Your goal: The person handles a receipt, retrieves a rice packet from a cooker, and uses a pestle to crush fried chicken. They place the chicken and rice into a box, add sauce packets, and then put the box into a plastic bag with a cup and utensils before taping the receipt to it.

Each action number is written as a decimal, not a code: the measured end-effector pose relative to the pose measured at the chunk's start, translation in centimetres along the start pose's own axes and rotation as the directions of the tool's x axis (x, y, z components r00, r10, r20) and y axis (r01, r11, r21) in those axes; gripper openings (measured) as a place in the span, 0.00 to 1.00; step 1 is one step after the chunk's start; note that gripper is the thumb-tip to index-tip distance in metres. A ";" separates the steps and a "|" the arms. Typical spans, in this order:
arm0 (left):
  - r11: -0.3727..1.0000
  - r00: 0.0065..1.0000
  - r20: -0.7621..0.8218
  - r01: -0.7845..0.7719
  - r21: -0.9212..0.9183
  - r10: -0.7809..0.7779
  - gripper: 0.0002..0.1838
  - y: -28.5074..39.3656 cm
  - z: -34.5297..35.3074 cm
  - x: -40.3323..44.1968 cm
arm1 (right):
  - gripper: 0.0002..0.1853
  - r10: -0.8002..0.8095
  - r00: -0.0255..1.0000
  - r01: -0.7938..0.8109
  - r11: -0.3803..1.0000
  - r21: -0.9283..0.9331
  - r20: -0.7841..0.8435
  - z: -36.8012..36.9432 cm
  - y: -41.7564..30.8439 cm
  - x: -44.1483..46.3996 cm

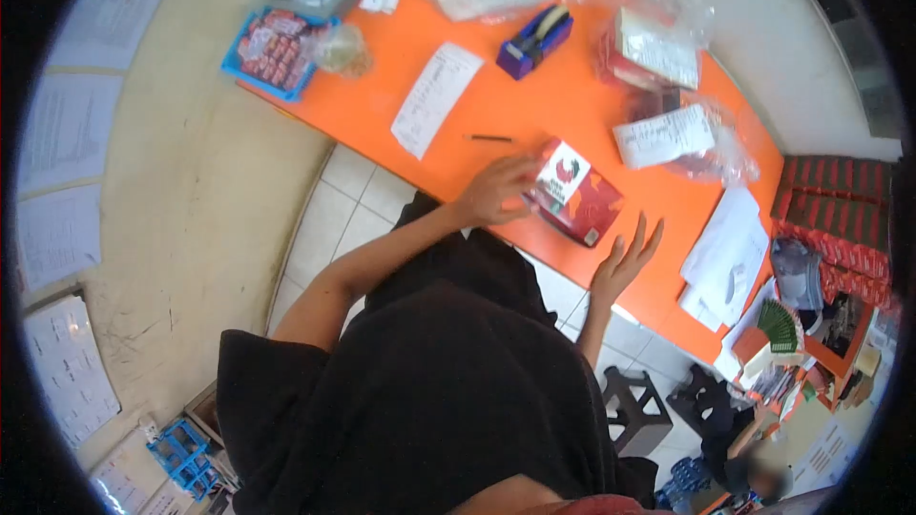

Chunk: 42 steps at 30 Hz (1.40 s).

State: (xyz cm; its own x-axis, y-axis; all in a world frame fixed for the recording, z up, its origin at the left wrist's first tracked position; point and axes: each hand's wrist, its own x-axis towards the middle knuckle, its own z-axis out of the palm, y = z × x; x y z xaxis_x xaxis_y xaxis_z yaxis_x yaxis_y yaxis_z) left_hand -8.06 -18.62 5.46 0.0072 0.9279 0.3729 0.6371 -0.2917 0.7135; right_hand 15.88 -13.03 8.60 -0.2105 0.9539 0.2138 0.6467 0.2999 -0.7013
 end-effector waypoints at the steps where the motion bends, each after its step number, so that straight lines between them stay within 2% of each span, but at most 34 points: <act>1: 0.992 0.991 0.090 -0.106 0.075 0.099 0.12 -0.1 -0.4 0.6 | 0.23 -0.121 0.992 0.112 0.972 -0.205 -0.034 1.6 0.1 -0.4; 2: 0.990 0.991 0.075 -0.117 0.081 0.110 0.12 -0.2 -1.0 1.5 | 0.24 -0.241 0.969 0.203 0.890 -0.408 -0.045 3.1 0.3 -0.9; 4: 0.993 0.988 -0.097 -0.121 0.015 0.122 0.09 -0.8 -2.8 3.9 | 0.25 -0.119 0.965 0.237 0.767 -0.596 0.232 6.2 0.8 -2.4; 5: 0.988 0.954 -0.263 -0.130 0.083 0.148 0.08 -1.6 -4.4 6.4 | 0.25 -0.133 0.971 0.220 0.825 -0.520 0.200 6.5 0.9 -2.2; 6: 0.996 0.930 -0.358 -0.086 -0.011 0.077 0.08 -2.4 -7.0 9.4 | 0.25 -0.142 0.973 0.220 0.821 -0.527 0.184 6.5 0.7 -1.6; 7: 0.992 0.903 -0.429 -0.044 -0.117 -0.010 0.08 -3.3 -10.2 12.5 | 0.25 -0.064 0.978 0.151 0.874 -0.462 0.200 6.5 0.3 -1.7; 8: 0.992 0.913 -0.404 0.094 0.085 -0.052 0.10 -4.4 -13.6 15.7 | 0.25 0.018 0.976 0.072 0.915 -0.398 0.218 6.6 -0.5 -1.8; 9: 0.995 0.869 -0.495 0.055 0.089 -0.004 0.12 -7.6 -15.2 18.9 | 0.24 0.020 0.979 0.060 0.925 -0.376 0.203 6.9 -1.2 -1.9; 10: 0.961 0.930 -0.352 0.189 0.202 -0.108 0.13 -10.9 -17.1 22.0 | 0.24 0.029 0.982 0.047 0.918 -0.394 0.187 7.3 -1.9 -2.0; 11: 0.819 0.979 -0.068 0.199 0.538 -0.194 0.12 -14.8 -18.3 24.4 | 0.24 0.012 0.981 0.067 0.916 -0.395 0.193 7.8 -2.6 -2.3; 12: 0.803 0.959 0.040 0.213 0.556 -0.282 0.10 -19.6 -17.7 26.0 | 0.24 -0.010 0.981 0.088 0.914 -0.395 0.195 8.5 -3.2 -2.3; 13: 0.755 0.914 0.244 0.095 0.649 -0.324 0.12 -21.9 -17.5 26.6 | 0.23 0.010 0.982 0.068 0.914 -0.400 0.189 9.3 -3.7 -2.7; 14: 0.768 0.918 0.257 0.075 0.636 -0.302 0.12 -23.9 -16.6 25.9 | 0.23 0.021 0.985 0.052 0.908 -0.416 0.169 10.0 -4.7 -3.0; 16: 0.695 0.987 0.074 0.045 0.718 -0.140 0.17 -26.1 -14.7 24.0 | 0.23 0.075 0.980 0.005 0.917 -0.399 0.183 11.5 -6.7 -3.4; 17: 0.709 0.988 0.087 0.028 0.705 -0.126 0.17 -25.9 -14.4 23.6 | 0.23 0.120 0.977 -0.043 0.920 -0.391 0.174 12.1 -7.8 -3.5; 19: 0.436 0.991 -0.035 -0.025 0.900 0.129 0.20 -25.5 -13.8 22.7 | 0.22 0.105 0.991 -0.064 0.915 -0.398 0.080 13.8 -8.7 -3.8; 20: 0.451 0.991 -0.019 -0.043 0.891 0.130 0.20 -25.8 -13.9 23.2 | 0.22 0.127 0.991 -0.101 0.918 -0.383 0.045 14.4 -9.2 -4.0; 22: 0.755 0.957 0.286 -0.219 0.618 0.044 0.27 -26.4 -14.5 24.4 | 0.22 0.180 0.984 -0.166 0.917 -0.364 0.003 15.4 -10.7 -3.7; 23: 0.762 0.953 0.300 -0.229 0.606 0.048 0.27 -26.3 -14.6 24.4 | 0.22 0.204 0.978 -0.205 0.921 -0.331 -0.038 15.8 -11.3 -3.5; 25: 0.858 0.871 0.420 0.005 0.514 -0.257 0.19 -26.0 -15.0 24.7 | 0.22 0.210 0.976 -0.216 0.922 -0.321 -0.054 16.4 -11.2 -3.5; 26: 0.861 0.869 0.427 -0.003 0.509 -0.250 0.19 -26.3 -14.0 24.1 | 0.22 0.203 0.977 -0.213 0.928 -0.307 -0.063 16.5 -11.1 -3.5; 27: 0.679 0.999 0.048 -0.035 0.734 0.000 0.12 -27.1 -12.2 22.9 | 0.22 0.212 0.975 -0.222 0.925 -0.310 -0.066 16.5 -11.3 -3.5; 28: 0.461 0.902 -0.256 0.074 0.884 0.347 0.06 -27.5 -11.0 22.1 | 0.22 0.217 0.973 -0.229 0.922 -0.313 -0.073 16.6 -11.4 -3.5; 29: 0.469 0.901 -0.258 0.070 0.881 0.350 0.06 -27.1 -11.1 21.9 | 0.22 0.204 0.977 -0.215 0.918 -0.334 -0.066 16.5 -11.4 -3.6; 30: 0.453 0.971 0.000 -0.112 0.885 0.240 0.05 -26.9 -11.4 22.0 | 0.22 0.189 0.980 -0.198 0.914 -0.355 -0.060 16.3 -11.3 -3.4; 31: 0.455 0.957 0.264 -0.291 0.841 0.124 0.06 -26.7 -11.7 22.2 | 0.22 0.192 0.980 -0.196 0.915 -0.353 -0.048 16.2 -11.3 -3.4; 32: 0.459 0.956 0.265 -0.294 0.838 0.128 0.06 -26.5 -12.1 22.7 | 0.22 0.194 0.980 -0.199 0.913 -0.357 -0.052 16.0 -11.4 -3.3; 34: 0.697 0.971 0.238 -0.153 0.700 -0.025 0.08 -26.2 -13.7 24.5 | 0.22 0.175 0.984 -0.177 0.925 -0.336 -0.037 15.8 -11.6 -3.2; 35: 0.790 0.977 0.184 -0.030 0.612 -0.105 0.08 -26.6 -14.9 25.7 | 0.21 0.176 0.984 -0.179 0.931 -0.320 -0.038 15.7 -11.6 -3.1; 36: 0.794 0.974 0.123 0.079 0.603 -0.190 0.07 -27.7 -15.6 27.2 | 0.21 0.173 0.984 -0.177 0.934 -0.309 -0.040 15.8 -11.7 -3.1; 37: 0.887 0.953 0.151 0.178 0.427 -0.263 0.08 -28.4 -17.3 28.0 | 0.21 0.187 0.982 -0.189 0.932 -0.308 -0.037 15.7 -12.0 -3.0; 38: 0.884 0.955 0.148 0.172 0.434 -0.259 0.08 -28.0 -19.0 28.6 | 0.21 0.199 0.979 -0.200 0.930 -0.308 -0.035 15.6 -12.0 -3.0; 40: 0.949 0.924 0.240 0.259 0.177 -0.297 0.11 -27.0 -21.6 29.8 | 0.21 0.169 0.985 -0.175 0.942 -0.288 -0.044 15.4 -11.5 -3.0; 42: 0.948 0.958 0.144 0.208 0.241 -0.247 0.13 -28.7 -21.6 31.0 | 0.19 0.157 0.987 -0.156 0.951 -0.267 -0.016 14.7 -11.9 -2.4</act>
State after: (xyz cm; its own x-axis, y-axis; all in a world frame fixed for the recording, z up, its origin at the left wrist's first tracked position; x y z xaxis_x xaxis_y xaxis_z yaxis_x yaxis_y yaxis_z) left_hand -42.74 13.48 9.39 -0.0396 0.9946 0.0958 0.7914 -0.0273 0.6107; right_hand -2.05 -19.06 6.43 -0.0943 0.9893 0.1117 0.8434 0.1390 -0.5190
